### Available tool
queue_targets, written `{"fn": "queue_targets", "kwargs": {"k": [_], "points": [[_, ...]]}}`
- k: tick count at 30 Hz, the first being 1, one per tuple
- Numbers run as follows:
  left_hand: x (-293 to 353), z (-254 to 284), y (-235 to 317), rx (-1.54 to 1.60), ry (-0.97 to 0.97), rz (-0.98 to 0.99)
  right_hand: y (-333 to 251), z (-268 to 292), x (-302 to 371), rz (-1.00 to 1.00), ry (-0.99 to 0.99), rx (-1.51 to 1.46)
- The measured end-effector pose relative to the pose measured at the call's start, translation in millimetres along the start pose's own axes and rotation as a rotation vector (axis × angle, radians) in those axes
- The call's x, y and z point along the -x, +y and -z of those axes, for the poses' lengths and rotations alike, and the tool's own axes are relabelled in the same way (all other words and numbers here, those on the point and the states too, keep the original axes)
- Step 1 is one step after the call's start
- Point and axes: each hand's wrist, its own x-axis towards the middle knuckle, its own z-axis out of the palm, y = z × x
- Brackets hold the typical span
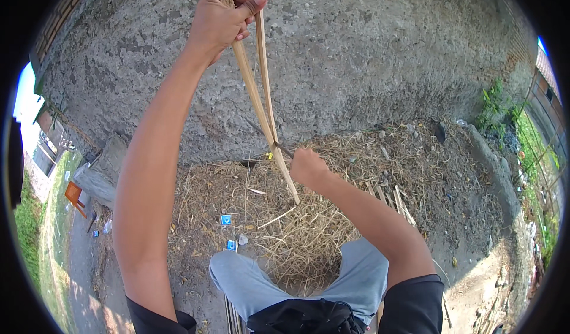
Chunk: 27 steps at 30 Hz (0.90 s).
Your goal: The person splits a long bamboo pole into thin strips using a large knife, then uses a smaller blade to shave and smooth the surface of a single strip.
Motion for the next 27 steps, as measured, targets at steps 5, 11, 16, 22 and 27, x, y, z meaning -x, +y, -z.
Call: {"fn": "queue_targets", "kwargs": {"k": [5, 11, 16, 22, 27], "points": [[5, 7, 1, -0.004, -0.015, -0.020, -4, 4, 4, -0.009, -0.065, 0.005], [6, 6, -5, 0.019, -0.026, -0.007, -19, 40, 7, -0.092, -0.192, -0.186], [-5, -12, 3, 0.030, -0.033, -0.017, -2, 44, -18, -0.146, -0.329, -0.326], [-5, -12, -5, 0.034, -0.027, -0.023, -8, 45, -10, 0.128, -0.010, 0.091], [-2, -33, 9, 0.016, -0.033, -0.056, 1, 72, -29, 0.234, -0.192, 0.259]]}}
